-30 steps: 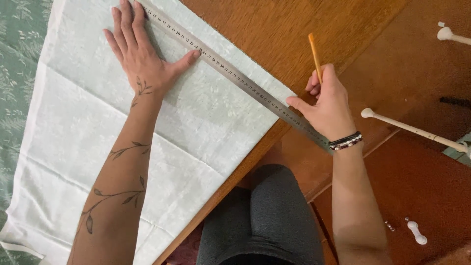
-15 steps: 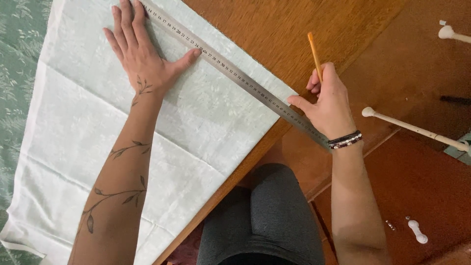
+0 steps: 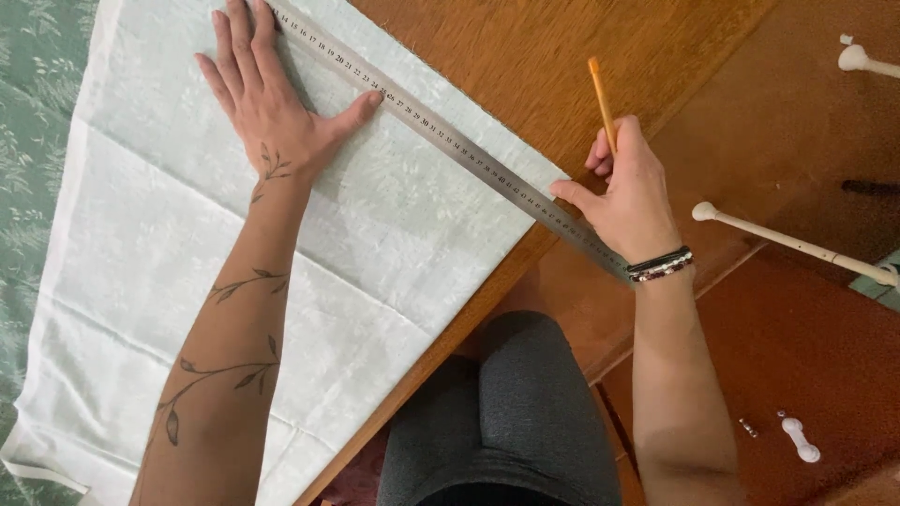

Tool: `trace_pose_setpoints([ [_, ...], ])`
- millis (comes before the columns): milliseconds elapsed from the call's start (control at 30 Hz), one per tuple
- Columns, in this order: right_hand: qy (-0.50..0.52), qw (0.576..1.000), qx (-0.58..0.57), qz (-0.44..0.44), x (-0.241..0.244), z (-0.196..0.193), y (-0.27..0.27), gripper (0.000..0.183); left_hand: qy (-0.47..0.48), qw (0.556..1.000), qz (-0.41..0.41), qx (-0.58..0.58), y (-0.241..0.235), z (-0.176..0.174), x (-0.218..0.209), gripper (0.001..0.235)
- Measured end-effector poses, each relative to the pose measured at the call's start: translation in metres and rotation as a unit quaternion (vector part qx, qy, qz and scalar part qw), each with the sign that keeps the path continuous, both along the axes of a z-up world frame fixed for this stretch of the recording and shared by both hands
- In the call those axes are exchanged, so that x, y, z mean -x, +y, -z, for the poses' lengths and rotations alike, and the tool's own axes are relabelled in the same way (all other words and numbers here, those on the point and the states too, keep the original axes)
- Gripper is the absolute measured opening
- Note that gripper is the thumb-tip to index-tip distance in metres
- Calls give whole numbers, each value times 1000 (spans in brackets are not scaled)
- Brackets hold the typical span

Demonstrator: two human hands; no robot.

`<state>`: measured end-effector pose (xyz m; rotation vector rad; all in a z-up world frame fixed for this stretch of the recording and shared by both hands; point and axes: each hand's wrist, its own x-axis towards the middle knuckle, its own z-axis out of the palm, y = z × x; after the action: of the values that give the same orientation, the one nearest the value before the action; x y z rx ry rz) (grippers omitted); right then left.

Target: The person measures and marks a white fabric laid on a wooden table using a metal ruler and a pencil. They align the ruler along the edges and draw straight lines to mark measurements on the fabric.

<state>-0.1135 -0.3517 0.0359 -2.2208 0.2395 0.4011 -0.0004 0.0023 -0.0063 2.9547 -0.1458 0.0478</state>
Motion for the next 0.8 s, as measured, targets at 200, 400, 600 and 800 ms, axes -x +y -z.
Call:
trace_pose_setpoints([
  [200, -1, 1000, -23, 5, 0, -8, 0, 52, 1, 1000, -2, 7, -2, -2, 0, 130],
  [400, 55, 997, -47, 30, -6, -16, -1, 31, 0, 1000, 7, 3, 1, -2, 1, 128],
  [600, 95, 995, -12, 38, -9, -13, -2, 29, 22, 1000, -7, -6, 0, -3, 0, 133],
  [800, 70, 995, -19, 69, -17, -23, 8, 34, 24, 1000, -1, 4, 2, -4, 0, 133],
])
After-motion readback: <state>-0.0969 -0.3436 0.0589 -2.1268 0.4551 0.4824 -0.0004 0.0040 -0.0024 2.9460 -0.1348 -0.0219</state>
